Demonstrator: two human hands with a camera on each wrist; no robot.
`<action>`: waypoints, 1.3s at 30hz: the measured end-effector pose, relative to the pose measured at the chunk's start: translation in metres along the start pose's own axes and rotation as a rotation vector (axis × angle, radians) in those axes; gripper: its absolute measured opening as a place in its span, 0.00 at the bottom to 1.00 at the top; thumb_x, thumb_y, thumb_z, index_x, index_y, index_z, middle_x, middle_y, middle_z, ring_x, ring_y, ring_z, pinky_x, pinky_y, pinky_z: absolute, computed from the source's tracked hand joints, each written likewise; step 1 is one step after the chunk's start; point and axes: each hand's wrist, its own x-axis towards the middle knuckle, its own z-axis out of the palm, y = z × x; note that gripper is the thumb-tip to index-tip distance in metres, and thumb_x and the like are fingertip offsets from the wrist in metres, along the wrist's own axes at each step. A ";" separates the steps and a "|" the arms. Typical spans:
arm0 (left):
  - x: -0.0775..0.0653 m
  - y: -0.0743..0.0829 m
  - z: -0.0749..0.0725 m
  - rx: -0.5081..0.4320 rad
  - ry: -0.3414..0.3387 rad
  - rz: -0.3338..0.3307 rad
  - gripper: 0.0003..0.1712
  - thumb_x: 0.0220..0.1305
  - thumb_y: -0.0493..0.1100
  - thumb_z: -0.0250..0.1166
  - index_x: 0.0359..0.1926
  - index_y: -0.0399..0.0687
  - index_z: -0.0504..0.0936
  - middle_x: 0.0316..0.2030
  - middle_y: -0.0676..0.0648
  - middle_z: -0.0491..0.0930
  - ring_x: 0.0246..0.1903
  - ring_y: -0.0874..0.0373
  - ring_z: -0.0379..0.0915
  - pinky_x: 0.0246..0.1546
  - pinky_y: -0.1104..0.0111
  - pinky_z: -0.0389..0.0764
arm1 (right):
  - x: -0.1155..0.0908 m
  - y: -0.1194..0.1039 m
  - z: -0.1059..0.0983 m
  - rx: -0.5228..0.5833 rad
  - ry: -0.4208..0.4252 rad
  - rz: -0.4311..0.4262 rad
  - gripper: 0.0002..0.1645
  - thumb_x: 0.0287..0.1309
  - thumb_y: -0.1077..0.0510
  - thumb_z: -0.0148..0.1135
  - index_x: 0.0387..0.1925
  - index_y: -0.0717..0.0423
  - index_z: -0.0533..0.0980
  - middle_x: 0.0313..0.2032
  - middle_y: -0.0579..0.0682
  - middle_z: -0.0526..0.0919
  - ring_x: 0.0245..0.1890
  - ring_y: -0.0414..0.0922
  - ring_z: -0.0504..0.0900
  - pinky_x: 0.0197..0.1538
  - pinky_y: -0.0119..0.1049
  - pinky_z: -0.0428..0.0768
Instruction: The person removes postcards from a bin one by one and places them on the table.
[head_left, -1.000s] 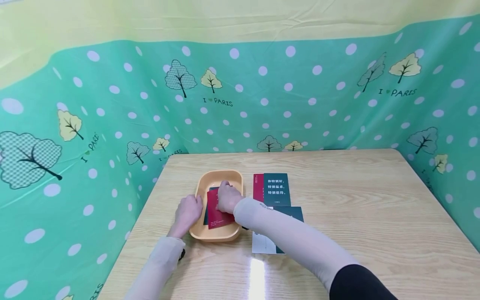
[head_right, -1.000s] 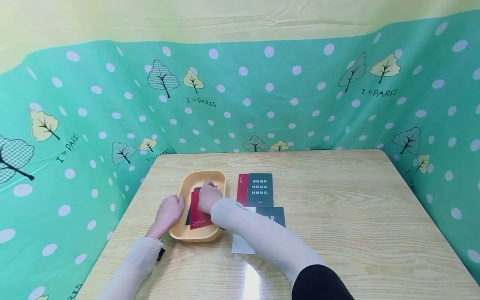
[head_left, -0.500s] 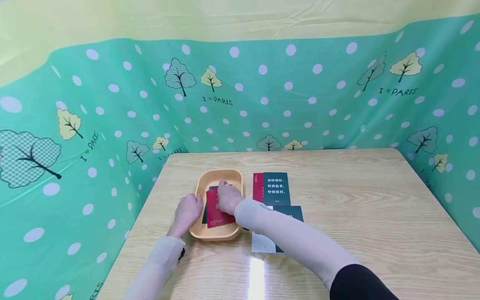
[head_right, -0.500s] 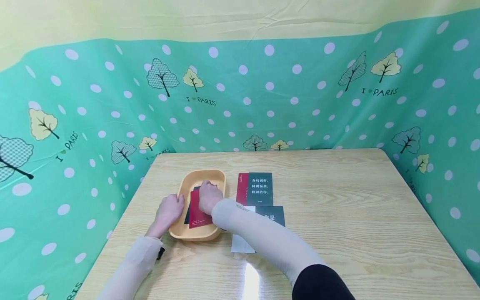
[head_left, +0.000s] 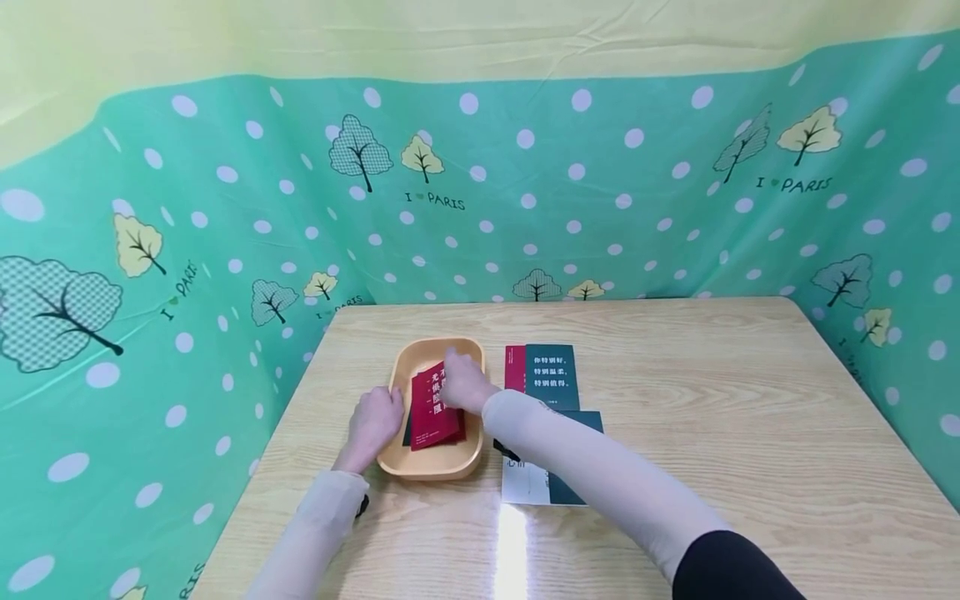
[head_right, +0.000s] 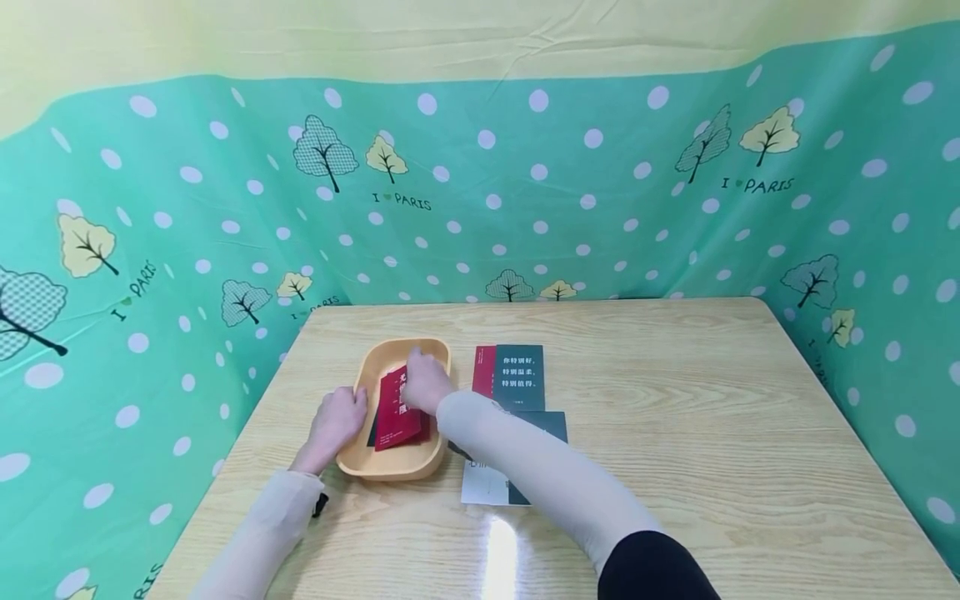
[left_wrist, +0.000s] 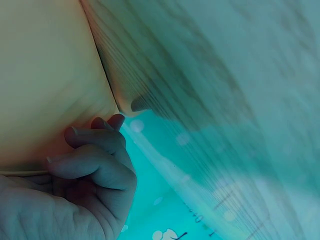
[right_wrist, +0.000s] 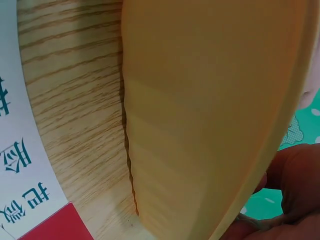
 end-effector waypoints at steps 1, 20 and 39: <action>0.000 0.000 0.000 -0.001 -0.001 -0.001 0.25 0.81 0.48 0.46 0.31 0.36 0.78 0.23 0.40 0.77 0.20 0.50 0.77 0.17 0.61 0.79 | 0.000 0.000 -0.001 0.011 0.002 0.002 0.41 0.59 0.72 0.71 0.71 0.63 0.63 0.51 0.63 0.81 0.46 0.55 0.87 0.42 0.45 0.89; 0.000 0.001 0.001 0.012 0.004 0.016 0.25 0.81 0.47 0.47 0.31 0.35 0.78 0.22 0.40 0.76 0.19 0.49 0.75 0.17 0.62 0.76 | 0.001 0.005 -0.012 0.154 -0.009 0.012 0.09 0.63 0.65 0.74 0.28 0.61 0.82 0.26 0.51 0.85 0.27 0.49 0.88 0.30 0.38 0.87; 0.000 0.001 0.000 0.004 -0.016 -0.003 0.25 0.82 0.48 0.46 0.32 0.36 0.78 0.22 0.40 0.76 0.18 0.51 0.76 0.16 0.63 0.78 | -0.008 0.006 -0.020 0.182 0.064 0.047 0.07 0.66 0.60 0.73 0.31 0.58 0.86 0.34 0.50 0.88 0.30 0.42 0.86 0.30 0.33 0.85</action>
